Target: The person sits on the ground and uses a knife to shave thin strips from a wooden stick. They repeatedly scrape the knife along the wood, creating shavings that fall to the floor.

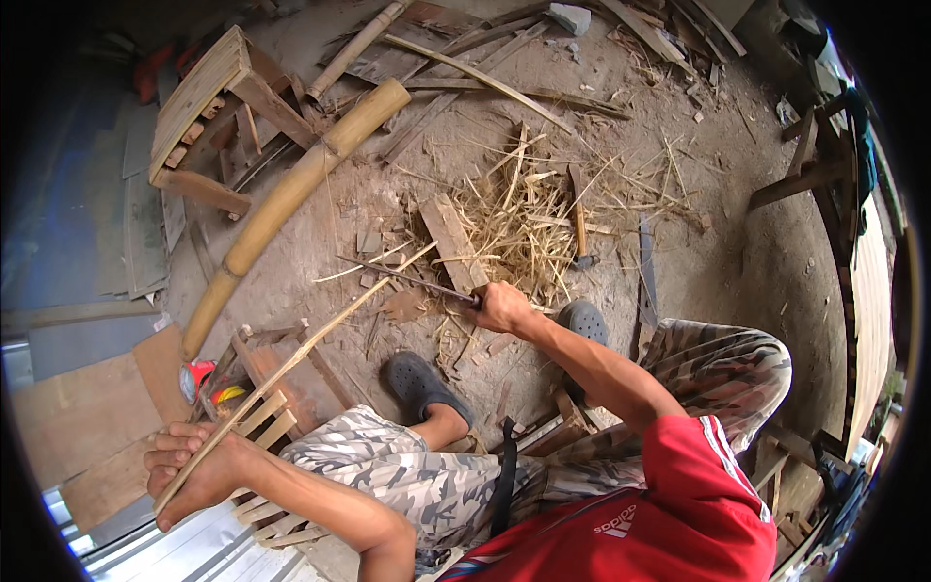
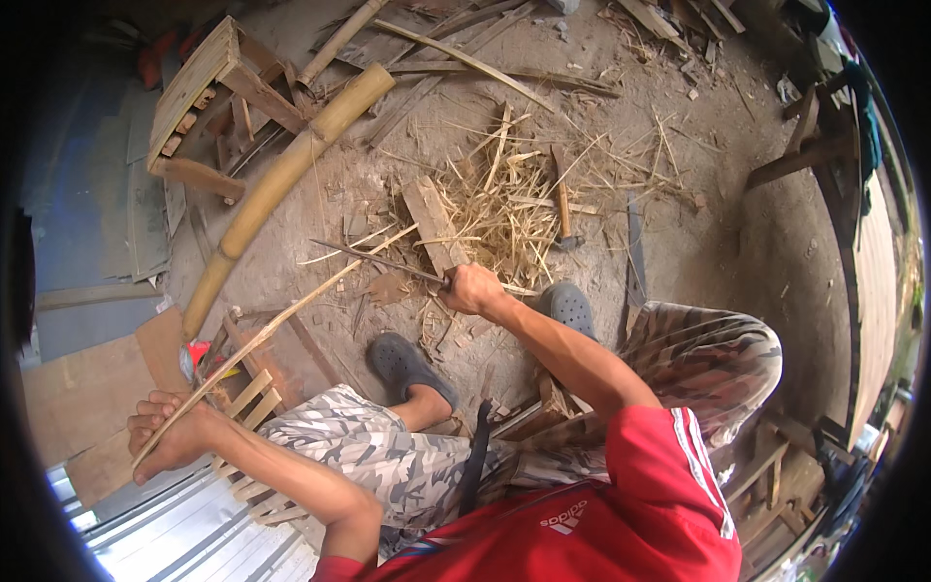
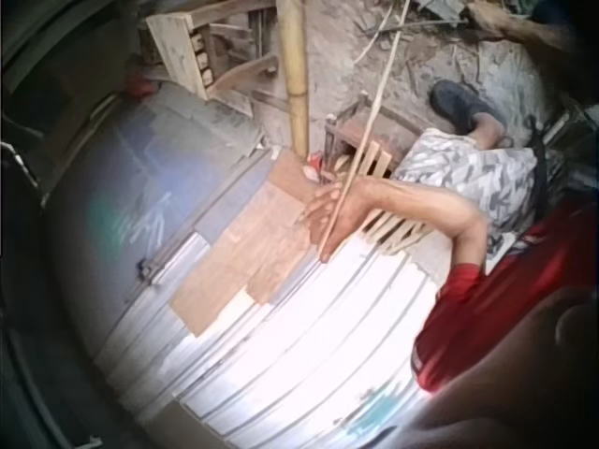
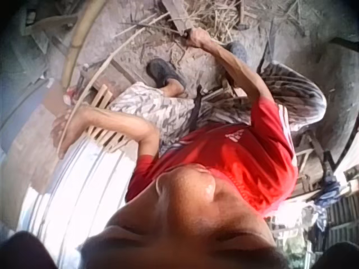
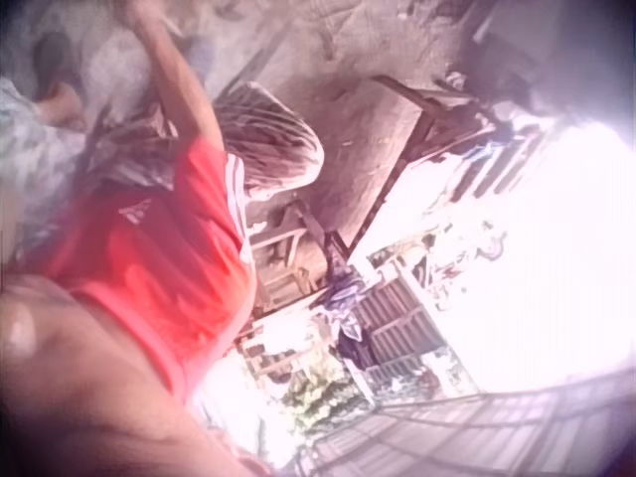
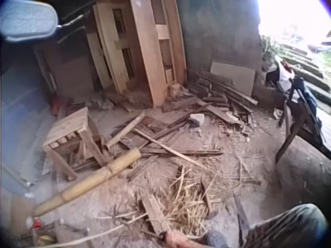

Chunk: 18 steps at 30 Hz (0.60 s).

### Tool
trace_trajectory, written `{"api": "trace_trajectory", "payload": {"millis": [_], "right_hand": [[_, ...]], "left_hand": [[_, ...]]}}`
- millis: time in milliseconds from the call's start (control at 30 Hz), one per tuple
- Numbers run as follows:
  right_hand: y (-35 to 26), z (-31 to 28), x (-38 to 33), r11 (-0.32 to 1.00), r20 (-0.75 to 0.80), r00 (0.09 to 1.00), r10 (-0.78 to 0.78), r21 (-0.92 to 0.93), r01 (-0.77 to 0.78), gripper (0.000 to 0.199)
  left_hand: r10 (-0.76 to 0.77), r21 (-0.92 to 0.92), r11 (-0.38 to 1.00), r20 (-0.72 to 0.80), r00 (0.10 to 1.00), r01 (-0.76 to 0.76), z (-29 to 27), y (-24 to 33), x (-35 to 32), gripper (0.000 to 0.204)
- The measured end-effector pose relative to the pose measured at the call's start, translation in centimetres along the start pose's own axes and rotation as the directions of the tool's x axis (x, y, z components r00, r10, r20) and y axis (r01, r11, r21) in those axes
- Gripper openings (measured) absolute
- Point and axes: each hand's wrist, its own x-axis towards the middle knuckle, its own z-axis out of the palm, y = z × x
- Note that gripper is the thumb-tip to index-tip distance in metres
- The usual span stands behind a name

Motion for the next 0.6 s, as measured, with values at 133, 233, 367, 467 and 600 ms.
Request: {"api": "trace_trajectory", "payload": {"millis": [133, 233, 367, 467, 600], "right_hand": [[-3.7, -1.3, -2.7, 0.992, 0.017, 0.993, -0.114, -0.055, 0.115, 0.025], [-6.9, -2.7, -5.2, 0.918, -0.09, 0.914, -0.396, -0.025, 0.396, 0.023], [-5.2, -1.7, -2.1, 0.975, 0.088, 0.971, -0.221, 0.0, 0.222, 0.028], [4.7, 1.9, 4.5, 0.992, 0.125, 0.984, 0.128, -0.025, -0.126, 0.03], [14.2, 3.4, 7.6, 0.959, -0.118, 0.992, -0.036, -0.283, 0.001, 0.03]], "left_hand": [[-0.036, -0.041, 0.999, -0.032, 0.999, 0.034, -1.2, -0.3, 0.7, 0.069], [-0.063, -0.112, 0.992, -0.009, 0.998, 0.062, -1.7, 0.1, 0.5, 0.069], [-0.065, -0.159, 0.985, 0.035, 0.997, 0.07, -2.3, -0.2, 0.8, 0.069], [-0.042, -0.161, 0.986, 0.066, 0.997, 0.053, -2.7, -0.4, 0.6, 0.068], [-0.096, -0.209, 0.972, 0.052, 0.994, 0.105, -1.1, -0.4, -0.1, 0.068]]}}
